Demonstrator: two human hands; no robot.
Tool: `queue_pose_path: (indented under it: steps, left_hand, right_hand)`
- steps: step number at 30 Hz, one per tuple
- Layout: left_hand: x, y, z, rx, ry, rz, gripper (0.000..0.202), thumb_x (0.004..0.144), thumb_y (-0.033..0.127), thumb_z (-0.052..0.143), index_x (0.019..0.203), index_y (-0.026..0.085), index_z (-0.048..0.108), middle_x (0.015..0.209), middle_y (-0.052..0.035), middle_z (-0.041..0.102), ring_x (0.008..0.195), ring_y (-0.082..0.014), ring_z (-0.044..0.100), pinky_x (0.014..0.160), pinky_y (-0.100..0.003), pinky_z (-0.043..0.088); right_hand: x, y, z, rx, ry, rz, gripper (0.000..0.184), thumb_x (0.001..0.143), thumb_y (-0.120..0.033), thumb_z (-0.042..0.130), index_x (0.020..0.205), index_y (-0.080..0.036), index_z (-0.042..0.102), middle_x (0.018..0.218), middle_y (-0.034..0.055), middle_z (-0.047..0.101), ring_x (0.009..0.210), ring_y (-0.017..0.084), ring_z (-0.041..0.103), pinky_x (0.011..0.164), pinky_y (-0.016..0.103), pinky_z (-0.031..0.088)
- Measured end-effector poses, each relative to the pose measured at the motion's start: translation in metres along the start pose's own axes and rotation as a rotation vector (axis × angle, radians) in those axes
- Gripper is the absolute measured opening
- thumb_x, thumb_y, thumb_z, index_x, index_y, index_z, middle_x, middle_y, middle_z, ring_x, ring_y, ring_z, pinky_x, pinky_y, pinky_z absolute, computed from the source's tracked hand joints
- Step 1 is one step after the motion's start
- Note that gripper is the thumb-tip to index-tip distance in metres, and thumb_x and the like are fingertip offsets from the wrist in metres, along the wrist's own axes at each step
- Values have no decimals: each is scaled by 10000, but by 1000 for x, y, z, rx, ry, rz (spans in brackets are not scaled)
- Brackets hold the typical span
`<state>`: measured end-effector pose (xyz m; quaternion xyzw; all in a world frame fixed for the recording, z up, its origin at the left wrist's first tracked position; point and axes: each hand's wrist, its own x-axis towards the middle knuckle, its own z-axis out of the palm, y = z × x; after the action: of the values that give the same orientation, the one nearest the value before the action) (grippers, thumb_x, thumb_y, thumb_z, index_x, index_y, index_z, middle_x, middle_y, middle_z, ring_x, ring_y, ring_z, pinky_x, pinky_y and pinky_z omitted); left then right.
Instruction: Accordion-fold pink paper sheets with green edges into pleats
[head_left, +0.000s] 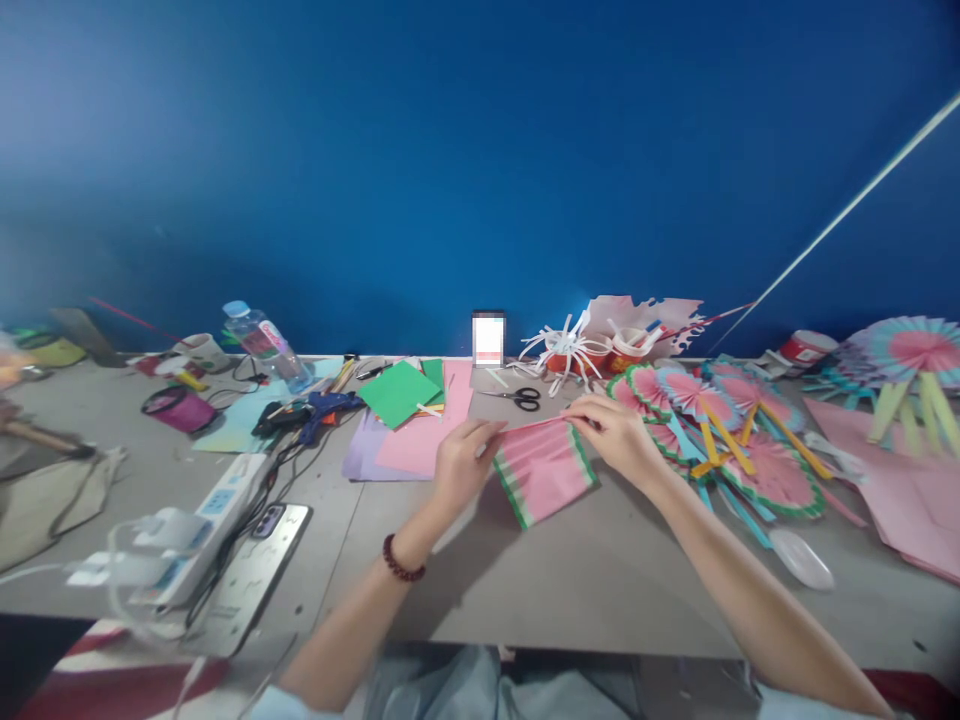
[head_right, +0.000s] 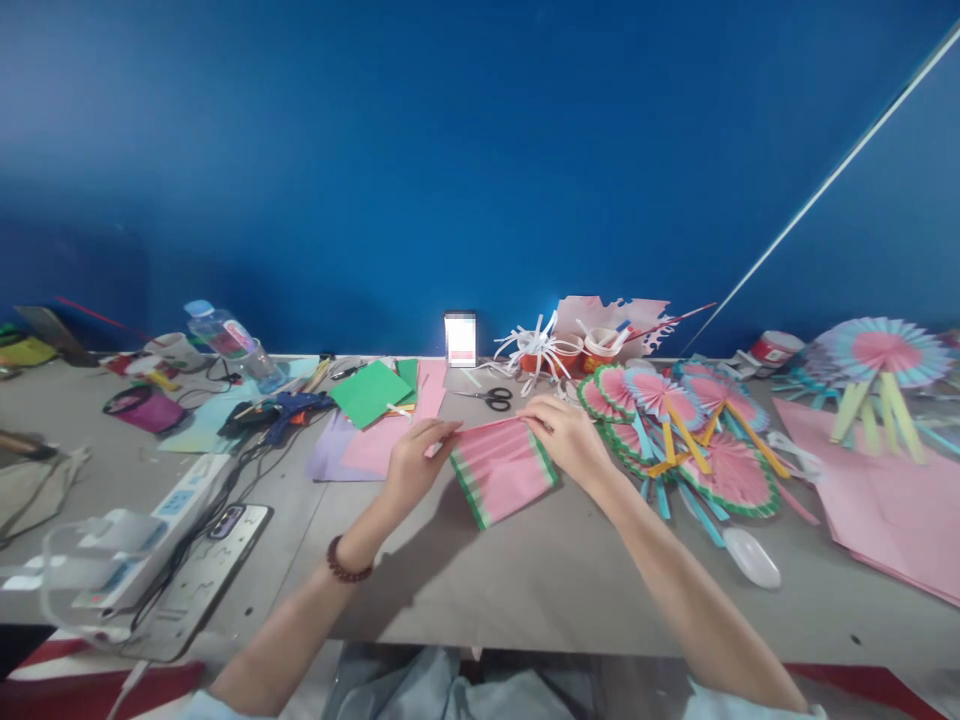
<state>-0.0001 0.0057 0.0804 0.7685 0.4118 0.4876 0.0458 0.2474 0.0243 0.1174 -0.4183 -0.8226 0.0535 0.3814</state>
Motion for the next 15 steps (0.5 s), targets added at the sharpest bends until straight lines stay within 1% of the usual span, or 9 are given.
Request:
queue_pose_path:
  steps: [2,4,6,8,9,11,13,15]
  left_hand:
    - [15,3,-6,101,36,90,187,932,212,513,913,178,696,817,-61,692,766,-156,638,679,-273,503]
    - [26,4,-12,236,131,183,158,912,185,543,894,189,700,801,-55,669,768,-163,613,690,-291,468]
    - [30,3,-18,339,215,289,139,888,167,582,943,216,700,805,-47,660,777,-163,605,726,-306,442]
    - [27,0,-22,374,240,399,194,874,151,604,1023,247,683,820,-37,659,787,-156,607,771,-312,426]
    - [22,-3,-22,376,235,447,219,870,145,609,1047,258,672,822,-30,658,790,-152,609,788,-309,421]
    - [9,-9,-19,418,188,472,236,871,136,600,1070,249,652,848,-30,661,816,-155,612,825,-316,417]
    - [-7,-15,-12,469,89,453,182,876,119,573,1020,204,644,869,-45,664,818,-166,605,814,-324,417]
    - [-24,-20,-2,481,-75,378,131,889,106,525,919,178,630,812,-43,645,776,-173,588,753,-322,418]
  right_hand:
    - [7,-4,-1,-23,87,-42,215,909,-243,507,850,-207,710,910,58,715,842,170,674,776,291,543]
    - [12,-10,-2,-75,199,-58,224,918,-251,498,854,-214,710,922,66,714,877,175,672,811,302,539]
    - [13,-15,-3,-141,293,-67,224,921,-246,494,884,-219,713,943,78,715,904,183,670,850,316,528]
    - [9,-17,0,-189,336,-76,219,917,-235,496,910,-219,714,960,88,717,915,192,670,869,330,520]
    - [5,-17,3,-197,328,-79,216,915,-230,499,916,-219,715,964,91,717,918,195,670,871,335,518]
    - [-6,-13,13,-174,269,-80,212,911,-219,505,919,-210,716,969,99,719,926,201,666,879,339,512]
    - [-21,-7,27,-118,174,-58,232,916,-212,489,883,-208,719,945,100,723,897,202,668,851,331,517]
    - [-36,1,43,-71,13,-17,244,917,-219,473,902,-218,716,980,97,723,910,211,665,854,340,517]
